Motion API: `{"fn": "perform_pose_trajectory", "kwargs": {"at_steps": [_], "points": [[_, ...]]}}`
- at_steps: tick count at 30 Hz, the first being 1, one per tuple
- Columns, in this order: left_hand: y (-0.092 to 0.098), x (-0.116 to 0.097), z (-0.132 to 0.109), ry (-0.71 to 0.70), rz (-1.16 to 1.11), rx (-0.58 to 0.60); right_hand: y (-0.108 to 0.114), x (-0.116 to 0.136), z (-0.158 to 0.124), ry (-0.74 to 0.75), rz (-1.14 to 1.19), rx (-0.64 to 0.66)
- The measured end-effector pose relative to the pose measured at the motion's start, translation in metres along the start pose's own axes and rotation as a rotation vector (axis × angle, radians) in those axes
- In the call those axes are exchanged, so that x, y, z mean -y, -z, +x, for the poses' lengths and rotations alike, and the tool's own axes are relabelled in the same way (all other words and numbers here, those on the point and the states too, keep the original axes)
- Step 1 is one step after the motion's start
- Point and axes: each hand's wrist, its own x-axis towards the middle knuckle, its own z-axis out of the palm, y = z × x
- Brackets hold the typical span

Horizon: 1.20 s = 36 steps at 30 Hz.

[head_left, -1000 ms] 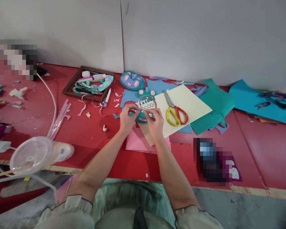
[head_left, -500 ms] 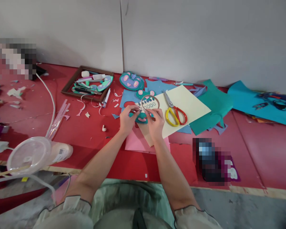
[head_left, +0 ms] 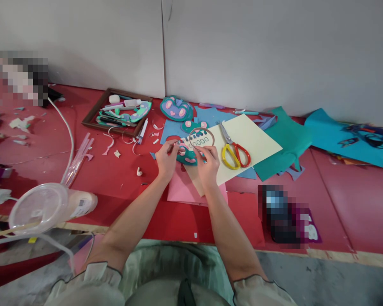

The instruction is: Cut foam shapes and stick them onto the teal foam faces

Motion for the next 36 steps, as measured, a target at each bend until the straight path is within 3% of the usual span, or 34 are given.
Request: {"fn": "perform_pose_trajectory", "kwargs": {"at_steps": [2, 5, 9, 13, 24, 36], "points": [[0.0021, -0.0002, 0.0008, -0.053, 0.063, -0.010, 0.0005, -0.0010, 0.0004, -0.009, 0.006, -0.003], [0.0052, -0.0028, 0.0010, -0.245, 0.224, 0.000, 0.0011, -0.0018, 0.0012, -0.010, -0.002, 0.002], [0.0052, -0.0032, 0.0005, -0.419, 0.369, 0.134, 0.0011, -0.0020, 0.0010, -0.001, -0.030, 0.054], [0.0036, 0.0007, 0.0003, -0.425, 0.452, 0.239, 0.0012, -0.0023, 0.0001, -0.002, -0.035, 0.088], [0.0039, 0.0051, 0.0004, -0.527, 0.508, 0.235, -0.0001, -0.0042, -0.0012, 0.046, -0.087, 0.091], [0.0014, 0.0037, 0.0006, -0.547, 0.567, 0.294, 0.0017, -0.0025, -0.0010, 0.094, -0.086, 0.097]]}}
